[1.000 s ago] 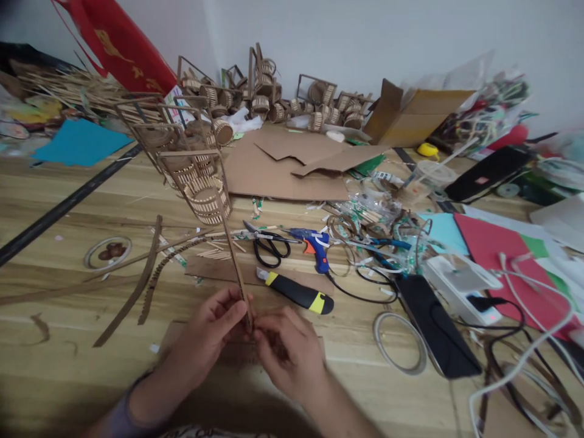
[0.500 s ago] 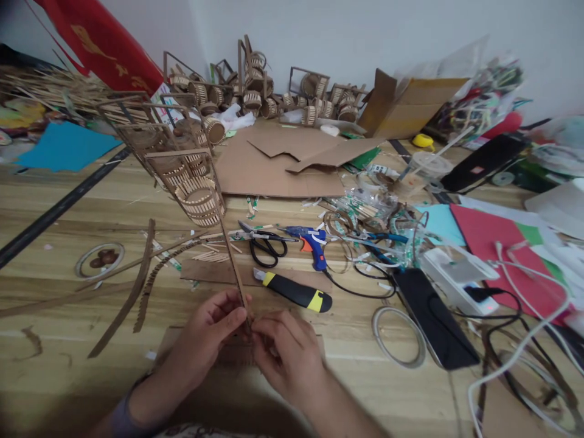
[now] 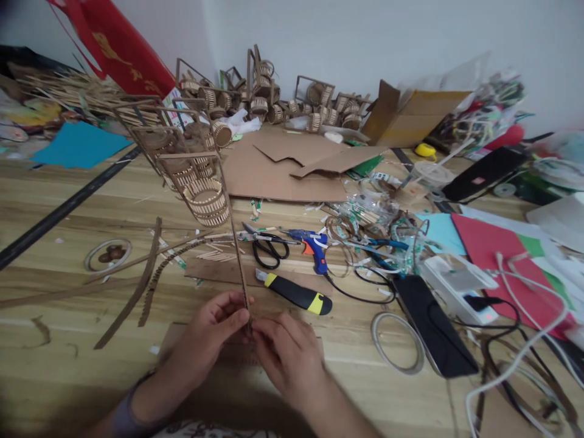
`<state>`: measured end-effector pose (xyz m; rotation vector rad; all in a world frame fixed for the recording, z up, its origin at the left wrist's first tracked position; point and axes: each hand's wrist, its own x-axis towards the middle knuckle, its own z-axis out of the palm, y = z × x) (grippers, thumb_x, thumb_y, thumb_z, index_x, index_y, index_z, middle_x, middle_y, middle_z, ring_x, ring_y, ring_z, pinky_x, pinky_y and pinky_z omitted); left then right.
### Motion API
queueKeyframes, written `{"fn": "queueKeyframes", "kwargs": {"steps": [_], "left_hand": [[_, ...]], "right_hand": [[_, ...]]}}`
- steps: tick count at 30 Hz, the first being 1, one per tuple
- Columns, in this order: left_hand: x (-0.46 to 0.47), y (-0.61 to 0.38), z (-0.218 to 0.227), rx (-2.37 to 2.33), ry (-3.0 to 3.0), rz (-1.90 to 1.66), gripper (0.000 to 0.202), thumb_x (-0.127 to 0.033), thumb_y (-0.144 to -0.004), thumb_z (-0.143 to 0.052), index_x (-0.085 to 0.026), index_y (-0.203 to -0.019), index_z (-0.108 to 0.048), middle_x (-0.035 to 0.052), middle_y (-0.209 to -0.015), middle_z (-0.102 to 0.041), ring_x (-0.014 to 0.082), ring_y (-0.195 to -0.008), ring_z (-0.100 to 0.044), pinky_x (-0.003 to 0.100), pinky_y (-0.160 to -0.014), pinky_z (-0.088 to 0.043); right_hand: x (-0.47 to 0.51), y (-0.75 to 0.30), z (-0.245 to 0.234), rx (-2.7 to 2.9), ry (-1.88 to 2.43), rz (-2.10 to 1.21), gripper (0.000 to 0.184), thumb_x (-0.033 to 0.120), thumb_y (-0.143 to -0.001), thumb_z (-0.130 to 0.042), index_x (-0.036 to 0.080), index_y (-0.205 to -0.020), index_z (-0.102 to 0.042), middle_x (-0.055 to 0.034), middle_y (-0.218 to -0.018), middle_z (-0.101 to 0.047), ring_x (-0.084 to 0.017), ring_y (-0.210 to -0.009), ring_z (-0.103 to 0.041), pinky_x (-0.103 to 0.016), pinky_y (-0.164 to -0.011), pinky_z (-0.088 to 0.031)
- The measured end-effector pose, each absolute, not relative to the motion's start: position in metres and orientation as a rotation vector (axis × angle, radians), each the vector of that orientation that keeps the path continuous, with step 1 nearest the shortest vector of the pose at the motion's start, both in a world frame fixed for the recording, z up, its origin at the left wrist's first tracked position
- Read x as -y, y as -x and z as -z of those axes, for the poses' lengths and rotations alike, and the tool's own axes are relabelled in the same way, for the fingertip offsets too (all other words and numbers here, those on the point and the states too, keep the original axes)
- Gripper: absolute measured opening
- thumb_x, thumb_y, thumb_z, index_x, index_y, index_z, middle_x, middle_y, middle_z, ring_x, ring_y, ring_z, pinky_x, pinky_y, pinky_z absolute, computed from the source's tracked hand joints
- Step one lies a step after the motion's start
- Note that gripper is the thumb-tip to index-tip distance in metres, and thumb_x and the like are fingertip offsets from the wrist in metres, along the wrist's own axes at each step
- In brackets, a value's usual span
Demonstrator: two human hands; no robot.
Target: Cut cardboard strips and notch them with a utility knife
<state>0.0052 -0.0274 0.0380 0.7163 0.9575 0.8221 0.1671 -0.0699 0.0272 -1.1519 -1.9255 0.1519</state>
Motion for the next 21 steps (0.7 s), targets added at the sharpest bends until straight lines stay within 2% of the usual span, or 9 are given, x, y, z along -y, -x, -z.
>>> {"fn": "queueKeyframes", "kwargs": {"steps": [14,21], "left_hand": [[0.027,-0.002,-0.028,-1.035,-0.844,-0.836,0.04,-0.042,-0.068,-0.082,-0.014,-0.091,-0.064,-0.0002,-0.077,-0.063,0.0133,-0.07,-0.057,0.025,-0.065,-0.047],[0.027,0.0,-0.026,-1.026,-0.851,-0.803,0.039,-0.041,-0.069,-0.08,-0.015,-0.093,-0.065,0.0007,-0.08,-0.065,0.0131,-0.066,-0.057,0.026,-0.063,-0.048]], "right_hand": [[0.067,-0.167,-0.024,1.929,1.158,-0.229,0.014,0.015,-0.094,-0.056,0.023,-0.102,-0.064,-0.0014,-0.077,-0.07,-0.014,-0.066,-0.068,-0.023,-0.06,-0.055],[0.066,-0.165,-0.024,1.879,1.142,-0.362,0.015,0.011,-0.092,-0.056,0.023,-0.098,-0.063,-0.0005,-0.077,-0.068,-0.012,-0.065,-0.066,-0.02,-0.058,-0.054]]}}
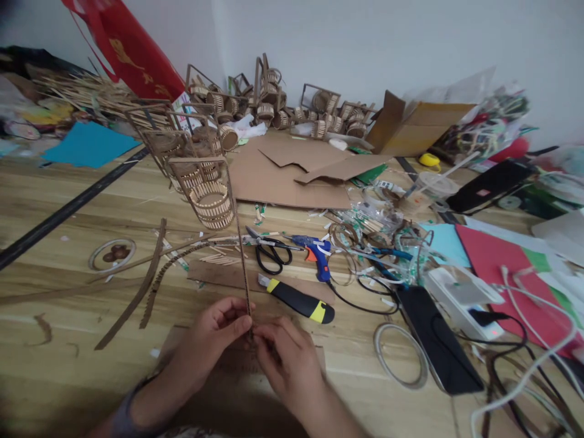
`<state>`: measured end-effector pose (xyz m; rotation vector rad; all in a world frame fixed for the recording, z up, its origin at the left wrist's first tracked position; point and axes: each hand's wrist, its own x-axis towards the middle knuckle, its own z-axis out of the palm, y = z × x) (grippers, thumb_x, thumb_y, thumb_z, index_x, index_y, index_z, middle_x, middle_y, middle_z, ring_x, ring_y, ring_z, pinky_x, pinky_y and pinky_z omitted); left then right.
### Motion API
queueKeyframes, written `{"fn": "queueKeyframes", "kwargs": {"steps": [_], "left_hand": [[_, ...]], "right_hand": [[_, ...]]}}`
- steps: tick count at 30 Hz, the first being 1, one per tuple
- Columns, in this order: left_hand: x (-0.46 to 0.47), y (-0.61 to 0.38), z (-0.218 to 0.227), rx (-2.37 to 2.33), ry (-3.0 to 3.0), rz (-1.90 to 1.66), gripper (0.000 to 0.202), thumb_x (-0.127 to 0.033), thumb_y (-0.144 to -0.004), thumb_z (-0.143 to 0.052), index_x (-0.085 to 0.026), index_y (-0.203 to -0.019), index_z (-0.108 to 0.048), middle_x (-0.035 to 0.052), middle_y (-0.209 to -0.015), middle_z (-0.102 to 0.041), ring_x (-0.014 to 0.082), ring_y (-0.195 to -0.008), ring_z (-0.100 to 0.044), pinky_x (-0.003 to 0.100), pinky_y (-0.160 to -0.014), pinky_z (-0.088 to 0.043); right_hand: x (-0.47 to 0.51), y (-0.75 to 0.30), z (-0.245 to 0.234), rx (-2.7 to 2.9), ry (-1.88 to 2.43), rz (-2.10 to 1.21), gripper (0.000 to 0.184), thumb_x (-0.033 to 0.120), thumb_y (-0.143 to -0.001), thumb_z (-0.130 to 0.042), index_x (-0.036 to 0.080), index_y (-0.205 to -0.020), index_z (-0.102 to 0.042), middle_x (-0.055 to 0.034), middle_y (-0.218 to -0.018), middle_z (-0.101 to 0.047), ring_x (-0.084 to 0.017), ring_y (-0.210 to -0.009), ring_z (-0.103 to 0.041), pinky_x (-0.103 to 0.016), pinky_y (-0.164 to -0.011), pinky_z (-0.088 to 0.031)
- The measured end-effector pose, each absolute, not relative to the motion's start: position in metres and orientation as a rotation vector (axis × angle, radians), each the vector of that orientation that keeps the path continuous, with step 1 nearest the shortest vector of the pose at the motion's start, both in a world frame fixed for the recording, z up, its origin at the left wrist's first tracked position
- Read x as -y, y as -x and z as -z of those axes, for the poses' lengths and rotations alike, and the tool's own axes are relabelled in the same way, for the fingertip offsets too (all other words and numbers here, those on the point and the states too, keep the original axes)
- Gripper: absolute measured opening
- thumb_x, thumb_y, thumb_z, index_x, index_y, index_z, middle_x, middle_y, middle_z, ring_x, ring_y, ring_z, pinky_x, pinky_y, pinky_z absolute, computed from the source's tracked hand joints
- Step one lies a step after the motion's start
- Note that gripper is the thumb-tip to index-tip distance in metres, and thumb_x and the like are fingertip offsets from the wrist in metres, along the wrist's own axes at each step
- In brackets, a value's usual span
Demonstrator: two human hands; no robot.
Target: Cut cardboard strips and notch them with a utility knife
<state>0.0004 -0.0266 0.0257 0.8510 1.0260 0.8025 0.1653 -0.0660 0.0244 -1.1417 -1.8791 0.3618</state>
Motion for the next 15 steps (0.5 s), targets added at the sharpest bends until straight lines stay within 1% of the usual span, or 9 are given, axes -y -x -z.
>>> {"fn": "queueKeyframes", "kwargs": {"steps": [4,10,15], "left_hand": [[0.0276,-0.0011,-0.0267,-1.007,-0.836,-0.814,0.036,-0.04,-0.07,-0.08,-0.015,-0.091,-0.066,0.0002,-0.078,-0.066,0.0129,-0.067,-0.058,0.024,-0.063,-0.048],[0.0274,-0.0049,-0.0261,-0.991,-0.792,-0.825,0.039,-0.042,-0.066,-0.083,-0.015,-0.089,-0.065,0.0,-0.078,-0.065,0.0133,-0.069,-0.059,0.024,-0.063,-0.048],[0.0301,-0.0078,-0.0273,-1.001,-0.811,-0.827,0.039,-0.043,-0.067,-0.082,-0.016,-0.087,-0.063,-0.0016,-0.076,-0.062,0.0129,-0.069,-0.058,0.023,-0.064,-0.048]], "right_hand": [[0.0669,-0.164,-0.022,1.875,1.161,-0.326,0.012,0.012,-0.092,-0.056,0.023,-0.094,-0.062,0.0002,-0.074,-0.066,-0.012,-0.063,-0.065,-0.02,-0.056,-0.053],[0.0727,-0.1618,-0.0157,1.929,1.221,-0.055,0.013,0.014,-0.093,-0.054,0.021,-0.102,-0.061,-0.0025,-0.079,-0.071,-0.015,-0.067,-0.067,-0.024,-0.06,-0.053],[0.0721,-0.1597,-0.0192,1.942,1.226,0.14,0.009,0.015,-0.092,-0.054,0.022,-0.091,-0.059,0.001,-0.067,-0.065,-0.013,-0.055,-0.059,-0.024,-0.052,-0.045]]}}
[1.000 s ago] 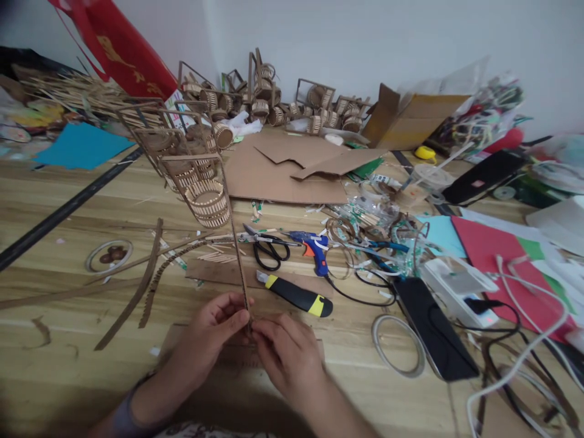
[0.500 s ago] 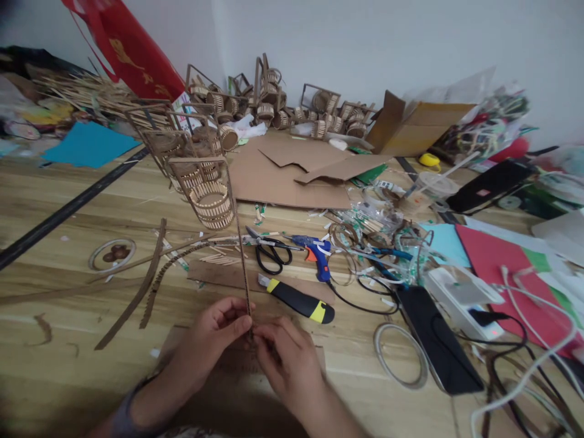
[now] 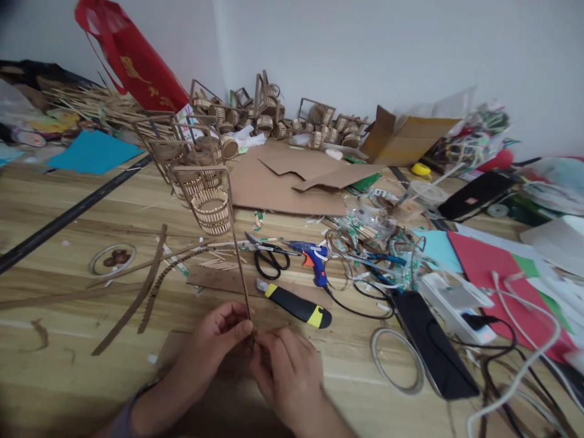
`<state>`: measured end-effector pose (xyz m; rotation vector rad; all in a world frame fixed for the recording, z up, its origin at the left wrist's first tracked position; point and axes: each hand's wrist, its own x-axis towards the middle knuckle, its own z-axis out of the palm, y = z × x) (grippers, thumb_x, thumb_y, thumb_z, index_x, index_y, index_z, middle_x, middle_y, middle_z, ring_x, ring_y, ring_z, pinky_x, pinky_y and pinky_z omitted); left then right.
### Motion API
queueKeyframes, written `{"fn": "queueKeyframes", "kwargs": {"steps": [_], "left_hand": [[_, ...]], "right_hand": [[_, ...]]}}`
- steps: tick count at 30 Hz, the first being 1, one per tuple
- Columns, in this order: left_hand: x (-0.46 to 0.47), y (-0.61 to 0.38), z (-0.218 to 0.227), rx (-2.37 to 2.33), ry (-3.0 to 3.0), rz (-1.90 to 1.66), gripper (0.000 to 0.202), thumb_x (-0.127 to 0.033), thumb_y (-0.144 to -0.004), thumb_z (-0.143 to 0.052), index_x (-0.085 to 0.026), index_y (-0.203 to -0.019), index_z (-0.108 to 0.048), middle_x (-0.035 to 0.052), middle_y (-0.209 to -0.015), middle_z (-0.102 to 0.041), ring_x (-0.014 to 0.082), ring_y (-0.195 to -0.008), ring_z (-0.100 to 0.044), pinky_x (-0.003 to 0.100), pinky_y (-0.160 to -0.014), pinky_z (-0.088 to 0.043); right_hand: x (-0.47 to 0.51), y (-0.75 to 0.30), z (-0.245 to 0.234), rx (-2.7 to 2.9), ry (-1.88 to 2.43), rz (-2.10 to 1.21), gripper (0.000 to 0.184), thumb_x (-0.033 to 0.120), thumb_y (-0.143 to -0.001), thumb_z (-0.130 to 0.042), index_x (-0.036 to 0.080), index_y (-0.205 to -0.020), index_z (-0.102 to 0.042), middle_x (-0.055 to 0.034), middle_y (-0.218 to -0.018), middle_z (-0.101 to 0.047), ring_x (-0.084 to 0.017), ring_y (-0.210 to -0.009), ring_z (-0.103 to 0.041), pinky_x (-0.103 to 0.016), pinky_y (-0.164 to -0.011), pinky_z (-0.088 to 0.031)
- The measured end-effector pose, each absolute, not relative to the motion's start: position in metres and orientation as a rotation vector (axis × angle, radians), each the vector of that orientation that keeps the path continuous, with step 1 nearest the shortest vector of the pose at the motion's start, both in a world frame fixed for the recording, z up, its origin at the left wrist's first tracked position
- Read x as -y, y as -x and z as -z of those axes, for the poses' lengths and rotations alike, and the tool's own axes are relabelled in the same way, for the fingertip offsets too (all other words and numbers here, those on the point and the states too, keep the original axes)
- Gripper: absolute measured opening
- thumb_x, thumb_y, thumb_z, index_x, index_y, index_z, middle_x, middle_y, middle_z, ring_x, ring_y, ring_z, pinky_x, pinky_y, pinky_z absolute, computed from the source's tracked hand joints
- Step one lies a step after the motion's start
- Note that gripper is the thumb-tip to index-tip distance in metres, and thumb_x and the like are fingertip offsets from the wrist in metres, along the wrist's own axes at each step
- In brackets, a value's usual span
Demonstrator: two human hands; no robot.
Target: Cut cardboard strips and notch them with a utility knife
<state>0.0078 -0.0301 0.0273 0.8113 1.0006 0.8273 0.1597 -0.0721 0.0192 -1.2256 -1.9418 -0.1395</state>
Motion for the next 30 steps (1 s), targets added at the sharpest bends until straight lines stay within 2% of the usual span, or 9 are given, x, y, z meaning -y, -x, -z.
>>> {"fn": "queueKeyframes", "kwargs": {"steps": [6,10,12,15,18,22,30], "left_hand": [[0.03,-0.012,-0.029,-1.011,-0.865,-0.791,0.04,-0.046,-0.067,-0.078,-0.016,-0.09,-0.064,0.0015,-0.081,-0.067,0.0165,-0.074,-0.062,0.026,-0.066,-0.049],[0.029,-0.011,-0.032,-1.054,-1.139,-0.766,0.032,-0.045,-0.079,-0.064,-0.017,-0.093,-0.069,0.0062,-0.088,-0.073,0.0215,-0.082,-0.065,0.03,-0.072,-0.049],[0.031,-0.009,-0.035,-1.103,-1.389,-0.736,0.028,-0.041,-0.087,-0.055,-0.018,-0.085,-0.069,0.0068,-0.084,-0.073,0.0216,-0.08,-0.065,0.03,-0.072,-0.047],[0.035,-0.005,-0.038,-1.14,-1.718,-0.68,0.033,-0.035,-0.093,-0.044,-0.018,-0.076,-0.067,0.0068,-0.076,-0.07,0.0207,-0.073,-0.062,0.03,-0.068,-0.042],[0.039,-0.001,-0.039,-1.074,-1.871,-0.653,0.032,-0.031,-0.097,-0.042,-0.018,-0.083,-0.067,0.007,-0.082,-0.071,0.0205,-0.077,-0.063,0.029,-0.069,-0.042],[0.041,0.002,-0.038,-1.036,-1.985,-0.645,0.028,-0.027,-0.098,-0.043,-0.017,-0.089,-0.067,0.0069,-0.087,-0.072,0.0205,-0.081,-0.065,0.028,-0.072,-0.043],[0.04,0.003,-0.03,-1.123,-2.164,-0.572,0.023,-0.017,-0.092,-0.044,-0.019,-0.079,-0.063,0.0055,-0.078,-0.069,0.0193,-0.071,-0.061,0.029,-0.065,-0.04]], "right_hand": [[0.07,-0.158,-0.023,1.926,1.256,0.18,0.014,0.011,-0.088,-0.05,0.024,-0.083,-0.052,0.0011,-0.065,-0.06,-0.014,-0.056,-0.055,-0.025,-0.053,-0.043],[0.068,-0.159,-0.021,1.935,1.251,0.178,0.016,0.011,-0.09,-0.048,0.024,-0.082,-0.049,0.0022,-0.064,-0.056,-0.015,-0.056,-0.052,-0.027,-0.053,-0.039],[0.067,-0.16,-0.02,1.928,1.275,0.162,0.016,0.012,-0.091,-0.048,0.024,-0.081,-0.049,0.0025,-0.064,-0.054,-0.015,-0.057,-0.051,-0.028,-0.054,-0.038],[0.066,-0.163,-0.019,1.91,1.311,0.094,0.016,0.011,-0.091,-0.047,0.024,-0.081,-0.048,0.0023,-0.067,-0.055,-0.015,-0.059,-0.051,-0.028,-0.056,-0.038],[0.065,-0.165,-0.019,1.909,1.308,0.012,0.017,0.01,-0.09,-0.046,0.024,-0.081,-0.048,0.0024,-0.069,-0.055,-0.015,-0.061,-0.052,-0.028,-0.058,-0.039],[0.063,-0.166,-0.02,1.939,1.273,-0.035,0.016,0.009,-0.09,-0.046,0.023,-0.082,-0.048,0.0025,-0.069,-0.055,-0.015,-0.062,-0.052,-0.028,-0.057,-0.04],[0.06,-0.164,-0.02,1.999,1.207,-0.114,0.017,0.008,-0.088,-0.046,0.024,-0.082,-0.046,0.0028,-0.069,-0.054,-0.015,-0.062,-0.052,-0.027,-0.058,-0.041]]}}
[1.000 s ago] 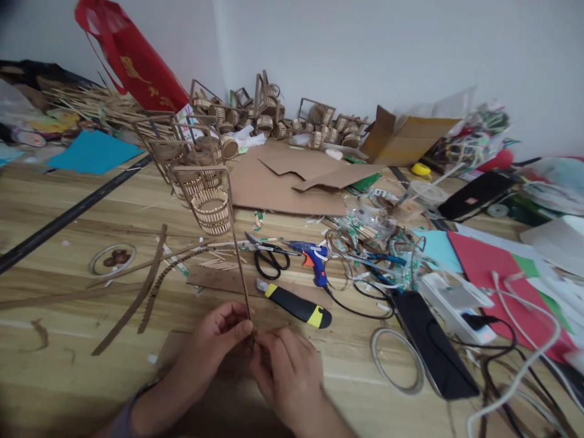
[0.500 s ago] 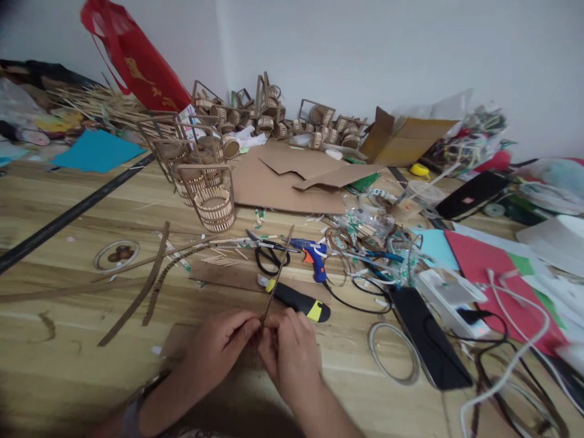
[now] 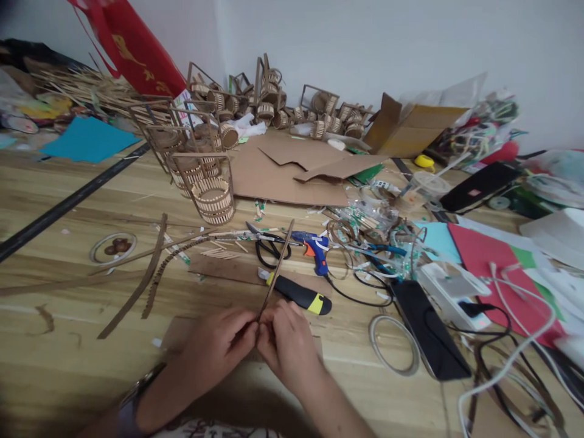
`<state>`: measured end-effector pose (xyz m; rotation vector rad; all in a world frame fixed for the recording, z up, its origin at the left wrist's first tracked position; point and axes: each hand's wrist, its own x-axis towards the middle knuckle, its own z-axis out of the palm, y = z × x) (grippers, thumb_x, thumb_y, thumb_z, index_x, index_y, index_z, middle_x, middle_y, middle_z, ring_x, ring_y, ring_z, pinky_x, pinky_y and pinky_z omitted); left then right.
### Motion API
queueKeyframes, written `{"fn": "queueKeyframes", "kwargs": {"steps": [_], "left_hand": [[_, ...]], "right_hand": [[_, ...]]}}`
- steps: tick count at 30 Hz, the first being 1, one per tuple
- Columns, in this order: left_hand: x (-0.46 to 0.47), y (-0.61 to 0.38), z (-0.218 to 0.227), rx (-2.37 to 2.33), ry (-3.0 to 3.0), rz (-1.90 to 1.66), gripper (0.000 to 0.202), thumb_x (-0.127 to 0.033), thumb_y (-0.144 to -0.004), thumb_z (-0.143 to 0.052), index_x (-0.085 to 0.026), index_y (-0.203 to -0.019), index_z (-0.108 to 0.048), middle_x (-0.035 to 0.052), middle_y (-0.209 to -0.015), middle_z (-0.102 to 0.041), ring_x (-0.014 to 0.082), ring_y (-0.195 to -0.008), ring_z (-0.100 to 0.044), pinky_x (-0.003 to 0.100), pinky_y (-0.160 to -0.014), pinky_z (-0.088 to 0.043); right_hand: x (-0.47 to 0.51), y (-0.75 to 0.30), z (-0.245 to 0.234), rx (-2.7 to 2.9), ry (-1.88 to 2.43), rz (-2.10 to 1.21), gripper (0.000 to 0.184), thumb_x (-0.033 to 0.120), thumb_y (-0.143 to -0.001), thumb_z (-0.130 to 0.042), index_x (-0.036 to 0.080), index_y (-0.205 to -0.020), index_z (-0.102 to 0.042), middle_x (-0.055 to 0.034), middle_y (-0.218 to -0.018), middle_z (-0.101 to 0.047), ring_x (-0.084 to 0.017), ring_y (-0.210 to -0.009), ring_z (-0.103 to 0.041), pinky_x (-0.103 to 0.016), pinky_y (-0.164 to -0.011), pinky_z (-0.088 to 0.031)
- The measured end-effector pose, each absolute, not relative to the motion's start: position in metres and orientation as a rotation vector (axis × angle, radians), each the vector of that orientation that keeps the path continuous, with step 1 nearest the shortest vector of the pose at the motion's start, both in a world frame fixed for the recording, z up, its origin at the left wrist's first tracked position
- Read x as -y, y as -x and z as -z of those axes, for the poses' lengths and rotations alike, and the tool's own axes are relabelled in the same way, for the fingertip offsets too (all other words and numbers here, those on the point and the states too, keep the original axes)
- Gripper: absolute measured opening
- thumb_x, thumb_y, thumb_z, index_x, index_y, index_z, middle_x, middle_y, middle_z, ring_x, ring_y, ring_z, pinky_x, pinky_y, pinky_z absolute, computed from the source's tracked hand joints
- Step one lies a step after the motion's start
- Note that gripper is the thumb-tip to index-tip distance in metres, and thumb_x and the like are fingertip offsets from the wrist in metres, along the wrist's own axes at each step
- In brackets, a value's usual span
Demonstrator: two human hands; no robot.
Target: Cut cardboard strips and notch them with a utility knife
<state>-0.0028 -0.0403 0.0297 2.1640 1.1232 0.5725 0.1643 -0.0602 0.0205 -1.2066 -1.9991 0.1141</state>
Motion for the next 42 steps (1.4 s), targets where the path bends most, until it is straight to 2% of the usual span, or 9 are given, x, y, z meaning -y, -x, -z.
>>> {"fn": "queueKeyframes", "kwargs": {"steps": [7,16,20,23,26,32,38,42], "left_hand": [[0.042,0.002,-0.025,-1.152,-2.209,-0.562,0.02,-0.012,-0.086,-0.045,-0.02,-0.076,-0.059,0.0036,-0.074,-0.066,0.0187,-0.069,-0.059,0.028,-0.064,-0.04],[0.042,0.004,-0.022,-1.236,-2.281,-0.52,0.023,-0.009,-0.084,-0.045,-0.02,-0.079,-0.064,0.005,-0.079,-0.071,0.019,-0.072,-0.063,0.027,-0.063,-0.04],[0.041,0.004,-0.028,-1.233,-2.093,-0.607,0.024,-0.015,-0.087,-0.044,-0.021,-0.083,-0.067,0.0051,-0.078,-0.072,0.0188,-0.071,-0.064,0.027,-0.063,-0.042],[0.04,0.003,-0.033,-1.236,-1.937,-0.663,0.027,-0.02,-0.088,-0.042,-0.021,-0.079,-0.067,0.0056,-0.075,-0.072,0.0192,-0.069,-0.064,0.027,-0.062,-0.041],[0.039,0.003,-0.036,-1.223,-1.832,-0.668,0.028,-0.025,-0.088,-0.041,-0.02,-0.074,-0.065,0.0052,-0.072,-0.069,0.019,-0.066,-0.062,0.027,-0.06,-0.039],[0.038,0.002,-0.038,-1.155,-1.762,-0.609,0.032,-0.032,-0.091,-0.037,-0.02,-0.071,-0.059,0.0026,-0.065,-0.062,0.0174,-0.063,-0.057,0.026,-0.059,-0.036],[0.039,-0.001,-0.035,-1.177,-1.802,-0.602,0.027,-0.03,-0.088,-0.038,-0.02,-0.07,-0.055,0.0035,-0.068,-0.062,0.0176,-0.065,-0.056,0.027,-0.06,-0.034],[0.04,-0.003,-0.031,-1.219,-1.794,-0.588,0.023,-0.029,-0.085,-0.038,-0.02,-0.069,-0.052,0.0027,-0.067,-0.059,0.0167,-0.063,-0.054,0.026,-0.059,-0.032]], "right_hand": [[0.058,-0.165,-0.019,2.034,1.227,-0.253,0.017,0.009,-0.086,-0.044,0.024,-0.079,-0.045,0.0025,-0.068,-0.053,-0.015,-0.061,-0.053,-0.026,-0.056,-0.042],[0.061,-0.166,-0.023,1.982,1.189,-0.508,0.017,0.01,-0.087,-0.042,0.025,-0.079,-0.044,0.0022,-0.069,-0.055,-0.014,-0.061,-0.055,-0.024,-0.053,-0.043],[0.061,-0.169,-0.023,1.913,1.19,-0.367,0.014,0.012,-0.09,-0.049,0.024,-0.086,-0.053,0.0016,-0.071,-0.058,-0.014,-0.062,-0.058,-0.024,-0.055,-0.047],[0.06,-0.171,-0.025,1.943,1.14,-0.185,0.018,0.013,-0.091,-0.056,0.024,-0.104,-0.061,-0.0032,-0.084,-0.068,-0.017,-0.076,-0.065,-0.029,-0.064,-0.054],[0.061,-0.17,-0.027,1.996,1.084,-0.076,0.021,0.017,-0.093,-0.059,0.023,-0.112,-0.063,-0.0058,-0.091,-0.072,-0.019,-0.083,-0.067,-0.033,-0.069,-0.056],[0.063,-0.169,-0.027,1.962,1.092,-0.027,0.02,0.016,-0.095,-0.057,0.024,-0.11,-0.066,-0.0054,-0.091,-0.073,-0.018,-0.08,-0.067,-0.033,-0.069,-0.055],[0.066,-0.165,-0.021,1.865,1.156,-0.147,0.017,0.01,-0.089,-0.061,0.022,-0.1,-0.065,-0.005,-0.091,-0.069,-0.018,-0.085,-0.064,-0.032,-0.073,-0.054],[0.067,-0.161,-0.018,1.856,1.179,-0.151,0.015,0.011,-0.091,-0.059,0.023,-0.099,-0.063,-0.0043,-0.091,-0.067,-0.018,-0.085,-0.062,-0.031,-0.073,-0.053]]}}
